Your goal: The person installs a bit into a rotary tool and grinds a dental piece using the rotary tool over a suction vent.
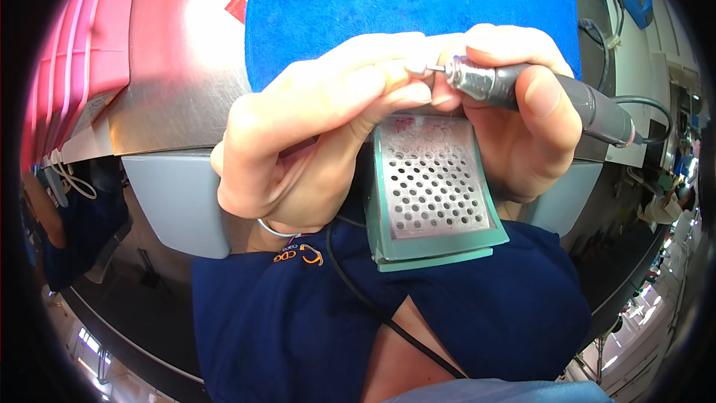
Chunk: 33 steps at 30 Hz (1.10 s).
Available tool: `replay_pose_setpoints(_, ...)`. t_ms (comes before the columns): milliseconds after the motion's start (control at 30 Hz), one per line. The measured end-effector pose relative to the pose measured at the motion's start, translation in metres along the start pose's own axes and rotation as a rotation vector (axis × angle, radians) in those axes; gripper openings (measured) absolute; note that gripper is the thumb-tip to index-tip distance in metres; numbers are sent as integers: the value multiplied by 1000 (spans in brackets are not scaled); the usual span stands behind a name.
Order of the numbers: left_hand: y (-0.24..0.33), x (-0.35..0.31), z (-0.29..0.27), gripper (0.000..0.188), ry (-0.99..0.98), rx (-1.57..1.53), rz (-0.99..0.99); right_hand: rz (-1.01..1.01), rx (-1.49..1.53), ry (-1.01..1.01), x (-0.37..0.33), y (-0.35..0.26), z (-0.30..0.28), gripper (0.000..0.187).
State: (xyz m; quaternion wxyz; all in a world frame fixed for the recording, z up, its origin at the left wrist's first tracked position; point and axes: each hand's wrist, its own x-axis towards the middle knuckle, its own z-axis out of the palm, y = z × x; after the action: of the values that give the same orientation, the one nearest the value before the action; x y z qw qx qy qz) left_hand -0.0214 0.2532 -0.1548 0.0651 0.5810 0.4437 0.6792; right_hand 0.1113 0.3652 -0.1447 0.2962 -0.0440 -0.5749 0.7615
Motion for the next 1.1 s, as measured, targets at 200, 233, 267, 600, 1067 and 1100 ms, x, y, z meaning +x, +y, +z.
replay_pose_setpoints(200, -2, -1, 0, 34, 55, -29, 10, -13, -12, -54, 1, 1, -5, 37)
replay_pose_setpoints(233, -2, -1, -1, 34, 37, -2, 18, -18, -14, -59, 0, 1, -4, 37)
replay_pose_setpoints(267, -1, -1, -1, 34, 27, 11, 22, -14, 27, -57, 0, 2, -2, 37)
replay_pose_setpoints(600, -3, -4, 1, 34, 81, 70, 59, -12, 161, -66, 0, 5, -1, 40)
replay_pose_setpoints(1067, 0, -5, 1, 34, 104, 138, -83, -24, 114, 60, 0, 1, 3, 44)
replay_pose_setpoints(1100, -1, -5, 0, 33, 72, 148, -71, -28, 111, 41, 0, 1, 3, 43)
